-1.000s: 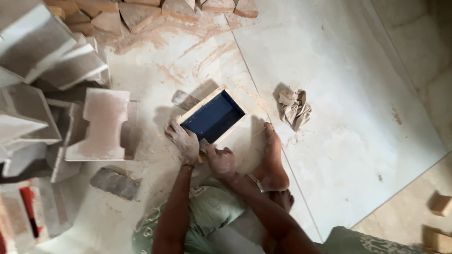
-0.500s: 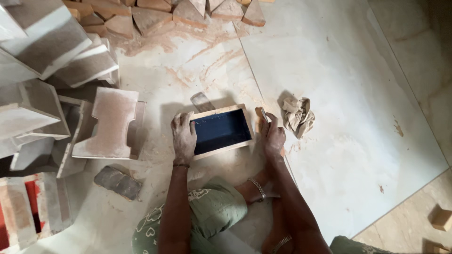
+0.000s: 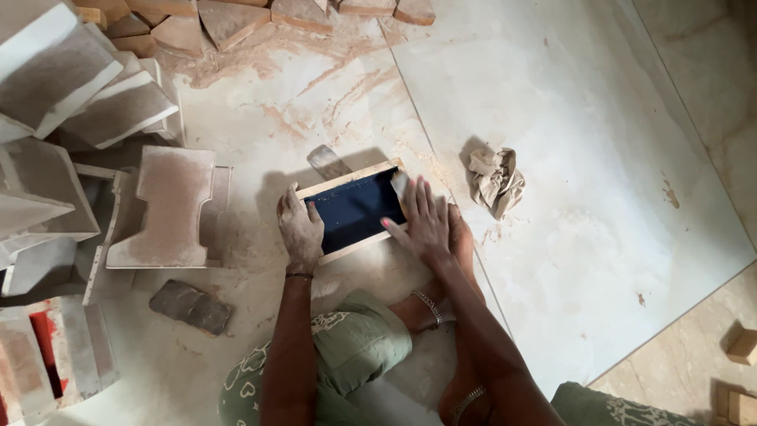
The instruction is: The person sits on the floor and wipes wooden boxes with a cloth, cleaning the outer surfaces and the painted inner faces of the boxes one at a time, turning each box over to reach different sides.
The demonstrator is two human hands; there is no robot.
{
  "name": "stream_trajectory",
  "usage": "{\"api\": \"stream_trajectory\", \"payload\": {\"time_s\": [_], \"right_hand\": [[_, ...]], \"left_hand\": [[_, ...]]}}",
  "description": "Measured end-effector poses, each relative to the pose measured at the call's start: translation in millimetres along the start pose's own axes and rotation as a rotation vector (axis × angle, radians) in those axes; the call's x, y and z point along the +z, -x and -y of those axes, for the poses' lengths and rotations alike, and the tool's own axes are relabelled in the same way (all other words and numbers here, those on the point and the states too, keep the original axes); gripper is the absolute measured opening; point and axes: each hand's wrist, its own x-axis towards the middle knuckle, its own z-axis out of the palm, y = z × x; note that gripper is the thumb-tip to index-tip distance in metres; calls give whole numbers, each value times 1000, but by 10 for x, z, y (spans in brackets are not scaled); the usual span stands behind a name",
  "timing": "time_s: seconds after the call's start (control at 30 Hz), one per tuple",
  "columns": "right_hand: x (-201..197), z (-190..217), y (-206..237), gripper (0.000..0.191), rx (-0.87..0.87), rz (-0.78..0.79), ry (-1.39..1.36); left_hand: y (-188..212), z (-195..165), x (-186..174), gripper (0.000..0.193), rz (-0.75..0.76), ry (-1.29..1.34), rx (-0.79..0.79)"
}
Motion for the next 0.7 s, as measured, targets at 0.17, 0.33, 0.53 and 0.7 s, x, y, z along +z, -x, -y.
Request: {"api": "stream_trajectory", "payload": {"time_s": [0.17, 0.33, 0.53, 0.7], "right_hand": [[-37, 102, -457, 108, 3, 0, 93], [-83, -63, -48, 104, -32, 66, 138], [45, -238, 283, 102, -62, -60, 177], [22, 56, -620, 99, 6, 7, 108]], "left_hand": [[23, -42, -2, 48, -52, 52, -66], [20, -54, -19, 47, -141, 153, -113], [45, -64, 6, 48, -119, 202, -128], [60, -65, 26, 54, -135, 226, -67]]}}
